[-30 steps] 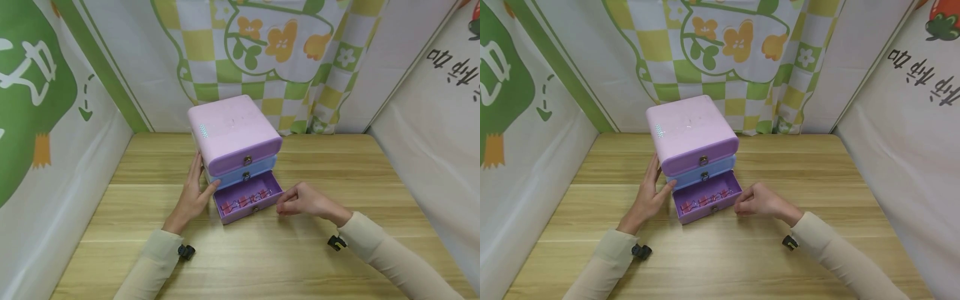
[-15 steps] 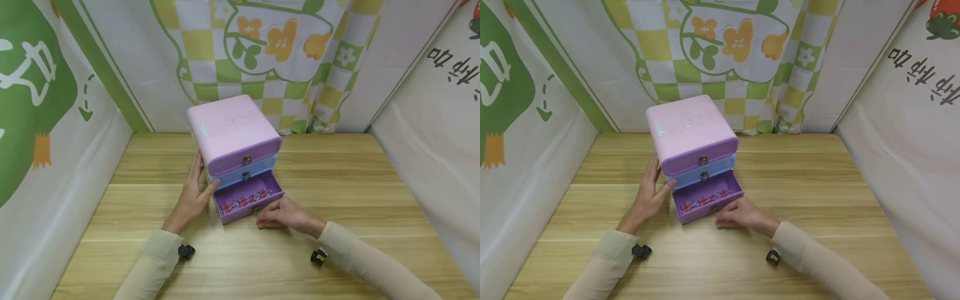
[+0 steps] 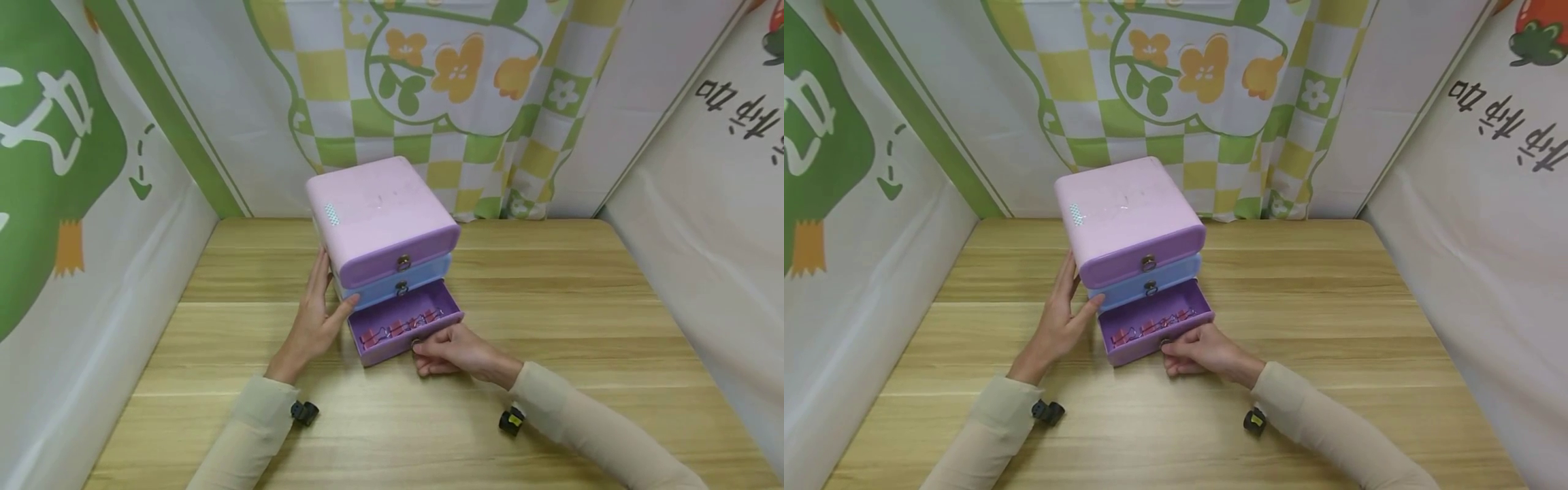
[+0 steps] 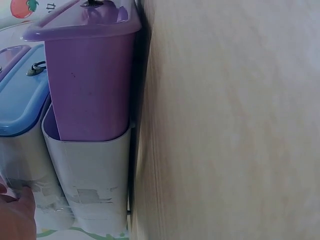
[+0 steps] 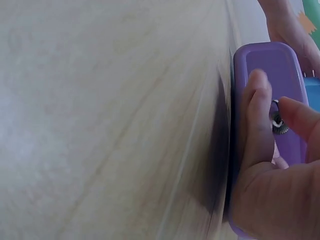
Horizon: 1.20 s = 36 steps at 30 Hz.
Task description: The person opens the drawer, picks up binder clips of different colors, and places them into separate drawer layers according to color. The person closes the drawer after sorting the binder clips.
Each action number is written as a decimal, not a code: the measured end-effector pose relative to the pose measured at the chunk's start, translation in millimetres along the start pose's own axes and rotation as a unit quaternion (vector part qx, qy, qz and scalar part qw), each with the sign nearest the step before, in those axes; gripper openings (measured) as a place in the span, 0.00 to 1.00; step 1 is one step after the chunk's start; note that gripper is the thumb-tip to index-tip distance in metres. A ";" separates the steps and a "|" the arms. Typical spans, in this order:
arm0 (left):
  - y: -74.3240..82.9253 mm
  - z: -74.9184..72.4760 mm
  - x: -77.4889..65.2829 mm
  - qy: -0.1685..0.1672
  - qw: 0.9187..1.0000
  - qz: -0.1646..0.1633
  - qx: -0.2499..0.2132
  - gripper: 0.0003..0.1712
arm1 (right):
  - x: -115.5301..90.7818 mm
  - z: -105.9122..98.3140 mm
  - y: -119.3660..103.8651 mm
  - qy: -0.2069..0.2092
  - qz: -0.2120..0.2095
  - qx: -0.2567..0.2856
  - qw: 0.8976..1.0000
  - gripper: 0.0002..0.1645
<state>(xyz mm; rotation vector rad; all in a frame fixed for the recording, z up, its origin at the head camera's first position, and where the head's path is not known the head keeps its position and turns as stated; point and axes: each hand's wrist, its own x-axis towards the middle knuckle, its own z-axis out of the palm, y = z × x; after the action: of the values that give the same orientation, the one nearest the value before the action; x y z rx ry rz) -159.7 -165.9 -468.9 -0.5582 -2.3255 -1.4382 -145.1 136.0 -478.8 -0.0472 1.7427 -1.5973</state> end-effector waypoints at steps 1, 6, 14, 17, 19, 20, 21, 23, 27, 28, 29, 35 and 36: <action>0.0 0.1 -0.1 0.000 1.000 0.000 0.000 0.56 | 0.2 0.0 0.0 0.001 0.004 0.000 1.000 0.19; 0.1 0.5 -0.6 0.001 1.000 0.000 0.002 0.56 | 1.4 -0.7 -1.0 -0.001 -0.003 0.005 1.000 0.20; -0.8 0.1 -0.9 0.001 1.000 0.003 0.005 0.55 | 10.9 -1.1 -11.6 -0.002 -0.026 0.012 1.000 0.20; -1.0 -0.1 -0.3 -0.001 1.000 0.005 0.007 0.56 | 15.8 -1.7 -16.4 0.002 -0.032 0.009 0.999 0.19; -0.8 -0.2 0.0 -0.003 1.000 0.005 0.007 0.56 | 19.1 -2.2 -19.1 0.005 -0.037 0.005 0.999 0.19; -0.8 -0.2 0.1 -0.003 1.000 0.007 0.008 0.57 | 20.8 -2.3 -20.4 0.006 -0.039 0.004 0.999 0.19; -0.7 -0.1 0.2 -0.003 1.000 0.009 0.008 0.57 | 22.6 -2.3 -21.7 0.008 -0.040 0.004 0.999 0.19; -0.8 0.2 0.1 -0.003 1.000 0.010 0.008 0.57 | 26.3 -2.0 -23.8 0.013 -0.043 0.003 0.999 0.19; -0.8 0.6 0.0 -0.002 1.000 0.012 0.007 0.56 | 34.2 -0.8 -27.2 0.026 -0.050 0.009 0.998 0.19; -0.8 0.5 0.1 -0.002 1.000 0.011 0.007 0.56 | 35.9 -0.5 -28.0 0.029 -0.050 0.011 0.998 0.19; -0.7 0.5 0.1 -0.002 1.000 0.010 0.008 0.56 | 37.6 -0.2 -28.7 0.031 -0.051 0.013 0.998 0.19; -1.2 -0.2 0.0 -0.008 1.000 0.004 0.012 0.55 | 45.2 0.9 -34.4 0.032 -0.054 0.015 0.998 0.18; -1.4 -0.2 -0.1 -0.009 1.000 0.004 0.013 0.55 | 46.2 1.0 -35.3 0.033 -0.055 0.015 0.998 0.18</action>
<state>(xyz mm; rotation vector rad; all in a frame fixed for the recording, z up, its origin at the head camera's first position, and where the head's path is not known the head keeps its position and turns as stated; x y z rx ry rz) -160.3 -166.7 -469.9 -0.5733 -2.3492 -1.4038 -193.3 104.3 -470.9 -0.0791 1.7922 -1.7226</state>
